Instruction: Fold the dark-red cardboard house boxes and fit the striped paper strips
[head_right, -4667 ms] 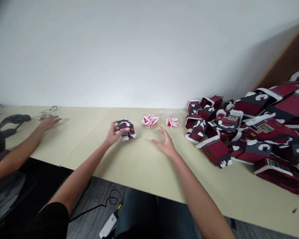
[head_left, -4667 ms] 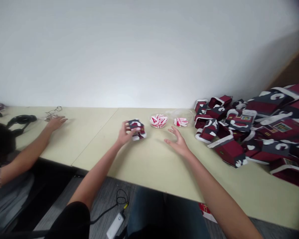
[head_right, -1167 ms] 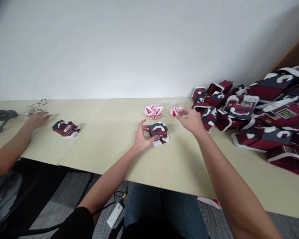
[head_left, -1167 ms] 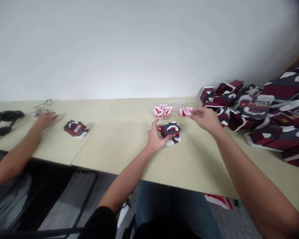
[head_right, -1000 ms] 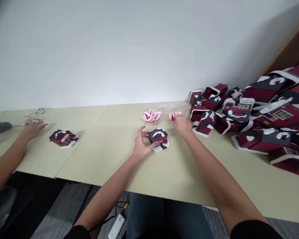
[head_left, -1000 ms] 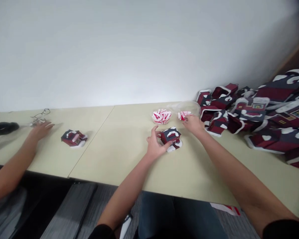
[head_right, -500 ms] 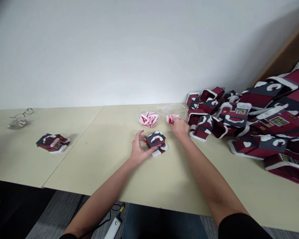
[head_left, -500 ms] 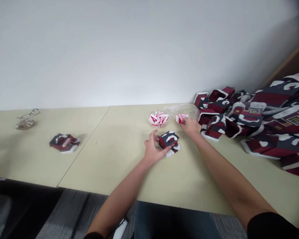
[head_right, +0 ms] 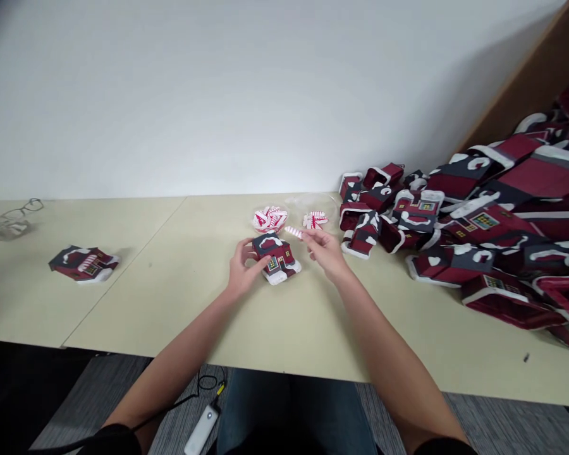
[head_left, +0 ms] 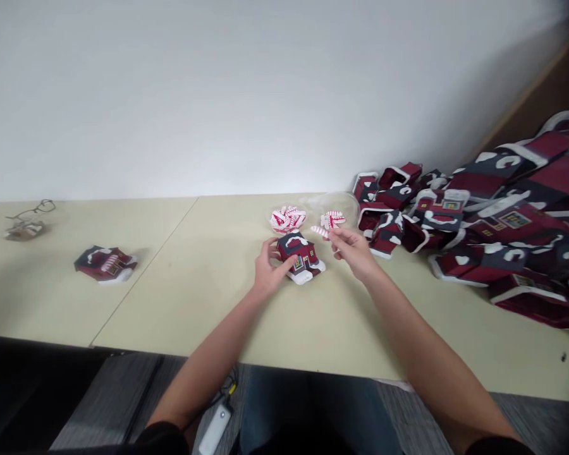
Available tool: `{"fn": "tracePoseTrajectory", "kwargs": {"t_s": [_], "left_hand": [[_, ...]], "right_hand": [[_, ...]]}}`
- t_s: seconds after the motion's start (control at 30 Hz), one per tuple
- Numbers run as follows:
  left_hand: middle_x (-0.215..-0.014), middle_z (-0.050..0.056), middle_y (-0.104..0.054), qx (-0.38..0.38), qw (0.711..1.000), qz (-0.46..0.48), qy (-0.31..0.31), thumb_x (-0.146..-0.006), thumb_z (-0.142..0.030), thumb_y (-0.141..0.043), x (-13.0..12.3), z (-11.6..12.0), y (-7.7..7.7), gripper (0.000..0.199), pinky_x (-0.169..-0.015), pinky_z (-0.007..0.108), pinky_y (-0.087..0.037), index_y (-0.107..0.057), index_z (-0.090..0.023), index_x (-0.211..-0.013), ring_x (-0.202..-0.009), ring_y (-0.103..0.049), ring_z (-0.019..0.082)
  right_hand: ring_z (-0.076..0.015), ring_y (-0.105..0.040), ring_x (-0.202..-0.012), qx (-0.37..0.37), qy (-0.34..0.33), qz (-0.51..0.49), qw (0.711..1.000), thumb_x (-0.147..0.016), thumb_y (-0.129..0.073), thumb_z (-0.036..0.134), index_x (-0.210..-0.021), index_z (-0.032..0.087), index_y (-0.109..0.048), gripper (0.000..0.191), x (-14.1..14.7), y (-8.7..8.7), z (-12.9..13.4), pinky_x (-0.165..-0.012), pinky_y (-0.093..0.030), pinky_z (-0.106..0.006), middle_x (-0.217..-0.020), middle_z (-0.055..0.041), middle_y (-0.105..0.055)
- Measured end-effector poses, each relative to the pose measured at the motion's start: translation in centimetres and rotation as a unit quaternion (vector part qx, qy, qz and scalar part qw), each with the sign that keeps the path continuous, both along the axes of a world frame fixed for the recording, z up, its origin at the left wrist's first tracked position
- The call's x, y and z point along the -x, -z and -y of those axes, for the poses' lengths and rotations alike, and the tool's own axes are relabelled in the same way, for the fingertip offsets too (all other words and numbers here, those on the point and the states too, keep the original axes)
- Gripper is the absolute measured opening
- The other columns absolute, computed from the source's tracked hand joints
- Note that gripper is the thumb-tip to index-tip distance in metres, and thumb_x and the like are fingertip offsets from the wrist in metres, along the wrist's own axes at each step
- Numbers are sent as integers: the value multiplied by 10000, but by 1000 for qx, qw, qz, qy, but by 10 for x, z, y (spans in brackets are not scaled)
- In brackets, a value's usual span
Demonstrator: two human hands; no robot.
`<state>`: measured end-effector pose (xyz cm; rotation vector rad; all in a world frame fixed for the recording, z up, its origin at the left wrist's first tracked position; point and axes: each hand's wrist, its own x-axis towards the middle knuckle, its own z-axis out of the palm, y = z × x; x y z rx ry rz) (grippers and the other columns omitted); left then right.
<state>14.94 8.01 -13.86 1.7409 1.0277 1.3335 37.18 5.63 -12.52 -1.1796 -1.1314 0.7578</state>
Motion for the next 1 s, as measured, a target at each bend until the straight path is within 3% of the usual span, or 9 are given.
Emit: {"fn": "tracePoseTrajectory", "kwargs": {"t_s": [0.13,0.2,0.3,0.37,0.47,0.63,0.77,0.9,1.0], "left_hand": [[-1093,89,-691,27,999,37,24,-718,-489,-777,2,-3,-2,560,-739,313,-539,-587,-192,-1154,-842,-647,180],[-1089,87,-696,40,998,40,34,-714,-489,-783,4,-5,-2,573,-726,309,-542,-591,-197,-1168,-838,-652,181],[-1058,82,-699,42,998,42,38,-712,-485,-783,5,-9,-1,576,-760,321,-546,-592,-195,-1172,-846,-655,180],[-1042,82,-695,42,998,34,43,-697,-481,-794,6,-11,-1,607,-768,327,-546,-582,-190,-1186,-833,-652,176],[-1107,96,-672,33,997,3,63,-630,-454,-848,8,-12,-1,728,-755,323,-546,-547,-187,-1236,-807,-642,162],[-1179,123,-644,24,996,-8,84,-588,-420,-878,8,-10,-3,789,-774,330,-555,-524,-177,-1250,-867,-649,180],[-1152,109,-648,46,997,5,67,-584,-434,-882,7,-8,-2,811,-766,336,-564,-512,-191,-1263,-858,-664,187],[-1136,102,-651,59,998,5,19,-575,-463,-885,6,-7,-1,822,-729,329,-572,-511,-195,-1256,-828,-685,197],[-1141,104,-653,51,998,-18,-10,-578,-482,-880,6,-4,-3,835,-711,325,-572,-503,-195,-1266,-834,-695,211]], "right_hand": [[-147,-617,-702,-101,-17,118,988,-829,-626,543,-973,192,-721,391,21,6,11,-617,-489,-263,-885,-51,-715],[-182,-647,-804,-143,8,229,963,-906,-567,475,-1002,210,-726,324,24,9,13,-716,-513,-306,-944,-60,-725],[-220,-647,-899,-198,19,382,902,-964,-522,399,-1011,217,-723,275,22,12,15,-828,-503,-362,-985,-77,-728],[-228,-641,-930,-218,19,435,873,-990,-487,375,-1022,213,-715,282,21,14,15,-852,-492,-371,-994,-84,-724],[-218,-634,-938,-225,21,460,859,-1012,-444,342,-1052,212,-706,295,22,15,15,-857,-491,-364,-1011,-79,-718],[-219,-615,-981,-228,28,438,869,-1003,-456,334,-1030,222,-713,282,26,14,16,-874,-500,-363,-1059,-82,-701],[-201,-623,-916,-220,26,368,903,-979,-490,342,-1016,219,-701,247,30,12,18,-822,-505,-334,-1000,-70,-696],[-133,-575,-653,-150,29,277,949,-935,-525,351,-1100,208,-668,261,37,11,20,-637,-477,-270,-964,-43,-695],[-117,-569,-614,-84,23,256,963,-917,-528,348,-1201,211,-631,331,43,11,23,-631,-472,-258,-953,-25,-696]]}}
